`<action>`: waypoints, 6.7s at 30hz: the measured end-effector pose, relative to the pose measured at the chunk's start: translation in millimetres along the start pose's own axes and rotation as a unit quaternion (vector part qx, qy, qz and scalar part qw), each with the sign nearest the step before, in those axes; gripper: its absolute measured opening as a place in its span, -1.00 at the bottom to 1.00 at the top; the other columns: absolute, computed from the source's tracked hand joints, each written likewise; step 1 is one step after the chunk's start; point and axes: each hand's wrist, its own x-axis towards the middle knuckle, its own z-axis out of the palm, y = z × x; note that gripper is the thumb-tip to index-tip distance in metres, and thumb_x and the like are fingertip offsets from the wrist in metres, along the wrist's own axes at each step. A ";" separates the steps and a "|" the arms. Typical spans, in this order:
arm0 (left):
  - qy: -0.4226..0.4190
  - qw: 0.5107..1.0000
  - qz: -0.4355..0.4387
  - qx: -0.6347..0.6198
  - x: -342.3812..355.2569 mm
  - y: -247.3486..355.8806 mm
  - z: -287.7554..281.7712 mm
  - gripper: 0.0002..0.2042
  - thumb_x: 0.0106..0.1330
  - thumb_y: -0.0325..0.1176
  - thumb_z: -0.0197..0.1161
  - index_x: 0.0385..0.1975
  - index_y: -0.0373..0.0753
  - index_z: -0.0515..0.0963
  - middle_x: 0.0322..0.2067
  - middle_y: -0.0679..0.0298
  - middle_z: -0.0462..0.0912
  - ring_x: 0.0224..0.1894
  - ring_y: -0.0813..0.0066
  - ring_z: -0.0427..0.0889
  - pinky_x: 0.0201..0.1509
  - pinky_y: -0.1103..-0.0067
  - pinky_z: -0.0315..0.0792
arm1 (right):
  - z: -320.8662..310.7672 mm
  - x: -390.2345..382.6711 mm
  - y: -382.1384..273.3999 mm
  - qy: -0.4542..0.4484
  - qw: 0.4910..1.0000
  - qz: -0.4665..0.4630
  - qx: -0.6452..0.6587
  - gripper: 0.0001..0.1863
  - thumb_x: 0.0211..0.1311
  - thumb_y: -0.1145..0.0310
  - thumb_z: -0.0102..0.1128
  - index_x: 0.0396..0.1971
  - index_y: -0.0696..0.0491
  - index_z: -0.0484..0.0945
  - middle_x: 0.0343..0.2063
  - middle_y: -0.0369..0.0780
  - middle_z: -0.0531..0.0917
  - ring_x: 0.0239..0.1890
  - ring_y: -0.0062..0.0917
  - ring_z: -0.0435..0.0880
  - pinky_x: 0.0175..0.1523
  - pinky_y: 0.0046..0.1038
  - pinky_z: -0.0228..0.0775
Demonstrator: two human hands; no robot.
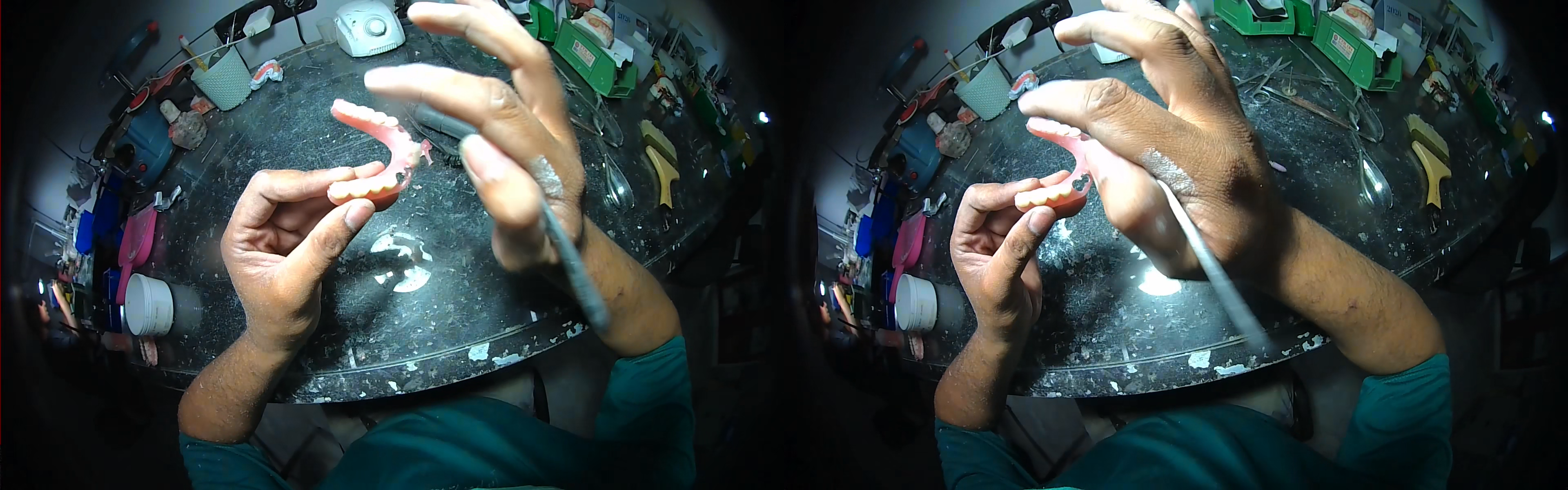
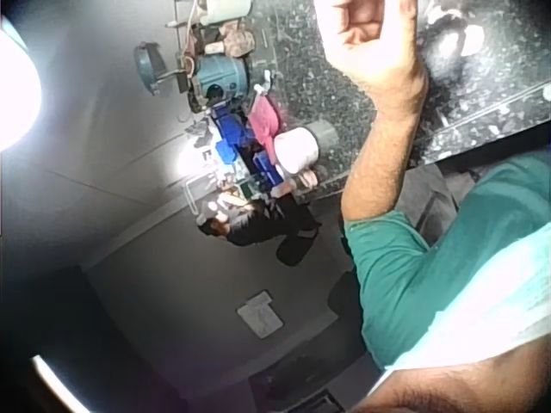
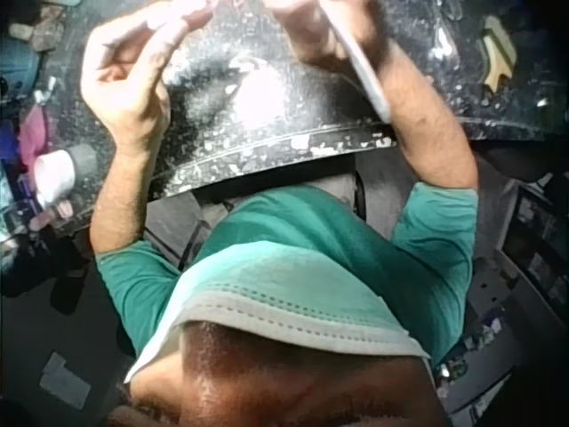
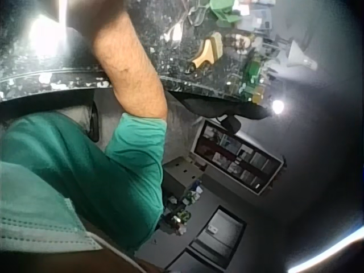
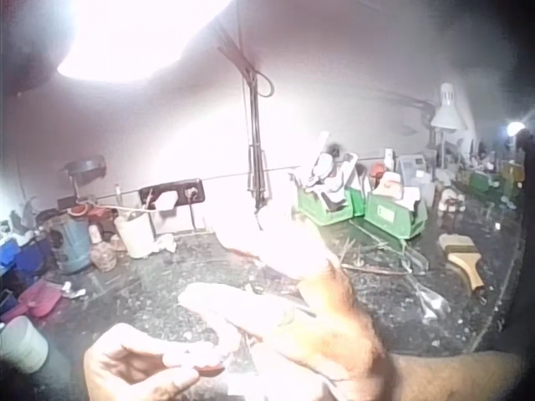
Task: The person trims and scrapes a dental prosthesis using a metal hand tool while holding and turning it. Then, the person shapes the prosthesis using an electric handheld rotary tool.
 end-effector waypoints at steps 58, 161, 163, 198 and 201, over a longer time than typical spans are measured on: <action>0.060 0.990 0.049 0.121 -5.6 8.6 -0.3 -0.81 0.26 -0.73 0.25 -0.19 -0.41 0.44 -0.07 -0.16 0.66 0.04 0.25 0.68 0.21 0.43 0.55 | 19.1 -13.0 -34.2 -0.011 0.994 -0.020 0.102 -0.72 0.11 0.55 0.34 -0.12 0.16 0.67 0.00 -0.05 0.61 0.05 -0.28 0.68 0.21 -0.13 0.53; 0.010 0.922 0.185 0.339 -5.4 13.0 -2.2 -0.82 0.26 -0.76 0.21 -0.21 -0.41 0.48 -0.09 -0.16 0.67 0.12 0.09 0.63 0.42 0.11 0.27 | 31.0 -16.0 -46.7 0.041 0.978 0.069 0.190 -0.69 0.07 0.64 0.38 -0.16 0.13 0.56 -0.19 -0.10 0.68 0.06 -0.14 0.69 0.32 0.03 0.34; 0.009 0.922 0.187 0.339 -4.6 11.6 -2.0 -0.82 0.26 -0.76 0.21 -0.21 -0.41 0.48 -0.10 -0.15 0.68 0.11 0.11 0.63 0.42 0.11 0.27 | 29.1 -15.3 -45.2 0.040 0.979 0.067 0.186 -0.69 0.07 0.64 0.38 -0.16 0.12 0.56 -0.19 -0.10 0.68 0.06 -0.16 0.69 0.31 0.04 0.34; 0.086 0.983 0.048 0.152 0.4 17.0 5.6 -0.82 0.25 -0.72 0.28 -0.22 -0.44 0.46 -0.18 -0.08 0.70 -0.01 0.26 0.71 0.15 0.40 0.60 | 20.1 -12.3 -33.4 0.033 0.990 0.093 0.101 -0.75 0.16 0.40 0.40 -0.17 0.11 0.66 -0.05 -0.06 0.61 0.11 -0.23 0.60 0.33 -0.08 0.27; 0.068 0.995 0.025 0.070 3.9 11.4 0.0 -0.83 0.29 -0.70 0.26 -0.19 -0.44 0.44 -0.17 -0.11 0.69 -0.04 0.24 0.72 0.12 0.44 0.62 | 18.7 -20.1 -25.0 0.003 0.980 0.157 0.120 -0.49 0.52 0.00 -0.10 -0.13 0.13 0.70 -0.06 -0.15 0.53 -0.11 -0.46 0.52 0.20 -0.34 0.31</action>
